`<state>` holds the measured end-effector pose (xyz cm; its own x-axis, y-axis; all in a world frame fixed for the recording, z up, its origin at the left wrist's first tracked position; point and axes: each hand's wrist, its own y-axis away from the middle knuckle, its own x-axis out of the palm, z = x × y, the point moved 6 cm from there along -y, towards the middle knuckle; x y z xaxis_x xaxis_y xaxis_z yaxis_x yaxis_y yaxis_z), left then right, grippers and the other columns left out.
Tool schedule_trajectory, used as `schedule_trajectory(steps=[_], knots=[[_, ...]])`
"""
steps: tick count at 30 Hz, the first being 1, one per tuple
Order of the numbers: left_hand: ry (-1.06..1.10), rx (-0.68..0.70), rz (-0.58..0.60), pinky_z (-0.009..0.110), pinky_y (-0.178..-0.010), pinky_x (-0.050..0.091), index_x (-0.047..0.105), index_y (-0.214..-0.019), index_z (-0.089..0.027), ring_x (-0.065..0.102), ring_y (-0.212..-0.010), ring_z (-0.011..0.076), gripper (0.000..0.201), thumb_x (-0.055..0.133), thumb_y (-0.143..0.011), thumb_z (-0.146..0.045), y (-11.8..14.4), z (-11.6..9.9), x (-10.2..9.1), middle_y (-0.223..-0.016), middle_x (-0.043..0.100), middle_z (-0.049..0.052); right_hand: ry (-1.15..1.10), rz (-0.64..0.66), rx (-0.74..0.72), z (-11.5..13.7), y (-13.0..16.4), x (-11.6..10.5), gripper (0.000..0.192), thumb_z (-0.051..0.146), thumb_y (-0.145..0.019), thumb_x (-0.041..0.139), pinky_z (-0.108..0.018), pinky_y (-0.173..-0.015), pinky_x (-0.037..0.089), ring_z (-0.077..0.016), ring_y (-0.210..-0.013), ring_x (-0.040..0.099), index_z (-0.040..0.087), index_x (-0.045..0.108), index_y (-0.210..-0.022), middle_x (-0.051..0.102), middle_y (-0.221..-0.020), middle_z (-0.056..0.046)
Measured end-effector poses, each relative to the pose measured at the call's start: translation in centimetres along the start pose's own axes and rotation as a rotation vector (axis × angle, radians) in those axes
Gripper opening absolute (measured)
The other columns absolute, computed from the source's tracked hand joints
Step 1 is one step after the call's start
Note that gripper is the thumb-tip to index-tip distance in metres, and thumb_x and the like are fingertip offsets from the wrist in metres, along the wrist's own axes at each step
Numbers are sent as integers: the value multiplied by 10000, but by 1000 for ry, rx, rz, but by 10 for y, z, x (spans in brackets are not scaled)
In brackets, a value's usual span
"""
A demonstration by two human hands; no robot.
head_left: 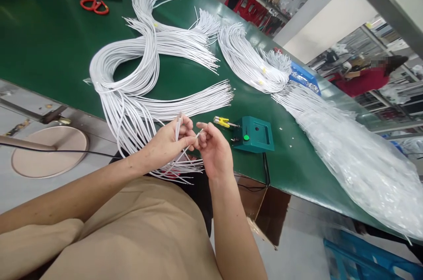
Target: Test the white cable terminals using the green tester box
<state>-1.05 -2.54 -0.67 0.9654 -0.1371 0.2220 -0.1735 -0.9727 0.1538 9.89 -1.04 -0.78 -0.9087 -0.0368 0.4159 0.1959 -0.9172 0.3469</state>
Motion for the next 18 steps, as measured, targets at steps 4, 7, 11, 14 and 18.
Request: schedule_trajectory(steps=[4,7,11,14,18], knots=[[0,-29,2,235,-602,488,393,-826,-208,608,-634,108,240,614,-746,-156,2,1,3,-694,585,-56,64,55,16,7,-1,2,263,396,-752,670,-231,-496,333,-75,-504,376,157,643,-645,377,-561,55],[8,-16,18,222,-603,480,404,-848,-209,597,-639,98,228,605,-758,-149,2,1,4,-695,567,-63,32,62,41,4,-1,1,272,381,-736,703,-231,-518,365,-74,-520,398,154,622,-610,437,-579,46],[3,41,29,257,-702,495,440,-921,-199,596,-674,106,208,590,-782,-164,1,0,2,-727,603,-40,-30,81,55,-3,2,-3,239,398,-739,701,-243,-578,416,-83,-564,411,160,688,-747,474,-616,37],[-59,67,8,282,-722,496,491,-1062,-196,606,-714,139,289,588,-791,-203,1,-1,-1,-732,609,-23,8,49,-3,-2,5,-6,200,354,-733,705,-245,-610,428,-86,-588,438,172,711,-813,541,-662,23],[-188,91,-32,261,-657,487,547,-1231,-219,573,-688,144,436,585,-799,-254,3,-5,-5,-724,573,-19,212,-48,-172,9,12,-9,182,347,-772,665,-259,-683,452,-102,-656,506,181,722,-820,656,-789,-12]])
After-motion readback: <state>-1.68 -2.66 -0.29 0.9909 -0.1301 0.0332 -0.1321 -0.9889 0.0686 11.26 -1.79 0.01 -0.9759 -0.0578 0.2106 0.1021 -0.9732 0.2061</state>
